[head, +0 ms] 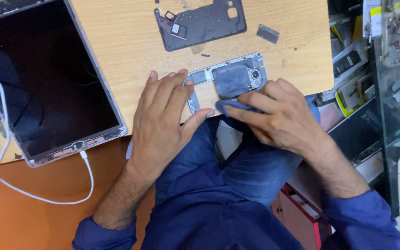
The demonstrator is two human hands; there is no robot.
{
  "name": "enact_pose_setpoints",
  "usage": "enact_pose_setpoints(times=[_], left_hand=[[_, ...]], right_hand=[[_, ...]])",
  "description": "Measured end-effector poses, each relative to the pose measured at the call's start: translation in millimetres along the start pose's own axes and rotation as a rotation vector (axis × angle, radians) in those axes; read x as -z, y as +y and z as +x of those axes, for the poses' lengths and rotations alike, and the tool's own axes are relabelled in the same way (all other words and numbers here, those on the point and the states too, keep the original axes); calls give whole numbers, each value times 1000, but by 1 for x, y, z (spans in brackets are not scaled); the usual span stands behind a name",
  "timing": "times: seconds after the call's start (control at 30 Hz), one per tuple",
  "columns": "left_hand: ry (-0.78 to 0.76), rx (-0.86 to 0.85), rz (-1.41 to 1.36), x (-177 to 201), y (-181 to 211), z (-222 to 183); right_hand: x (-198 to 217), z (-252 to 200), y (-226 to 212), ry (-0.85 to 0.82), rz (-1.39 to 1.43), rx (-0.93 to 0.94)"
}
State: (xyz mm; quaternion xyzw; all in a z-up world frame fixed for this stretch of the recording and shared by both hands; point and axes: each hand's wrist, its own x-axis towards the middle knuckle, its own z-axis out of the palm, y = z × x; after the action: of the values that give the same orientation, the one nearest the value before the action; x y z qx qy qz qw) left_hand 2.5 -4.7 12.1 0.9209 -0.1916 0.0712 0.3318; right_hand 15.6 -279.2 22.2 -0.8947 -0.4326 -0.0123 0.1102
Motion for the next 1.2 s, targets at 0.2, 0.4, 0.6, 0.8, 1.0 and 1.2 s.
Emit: enact_pose_setpoints(times=[0.2,0.4,0.6,0.8,1.0,1.2], left_hand=[[-52,-45,-26,10,-5,-4],[-80,-34,-69,16,-5,-2],[-94,-34,-114,14,-9,-6],[-115,-14,-137,19,-11,-5],[-109,-43,-143,17,-10,-7],[-67,-29,-130,14,-9,-7]], right_hand=[[16,-10,5,-27,-84,-104],[3,21,-14,12,52,42],[11,16,-11,0,-39,-17],[-13,19,-30,53,100,-33],[-2,8,-44,50,76,-154],[-3,39,-82,115,-7,-289]])
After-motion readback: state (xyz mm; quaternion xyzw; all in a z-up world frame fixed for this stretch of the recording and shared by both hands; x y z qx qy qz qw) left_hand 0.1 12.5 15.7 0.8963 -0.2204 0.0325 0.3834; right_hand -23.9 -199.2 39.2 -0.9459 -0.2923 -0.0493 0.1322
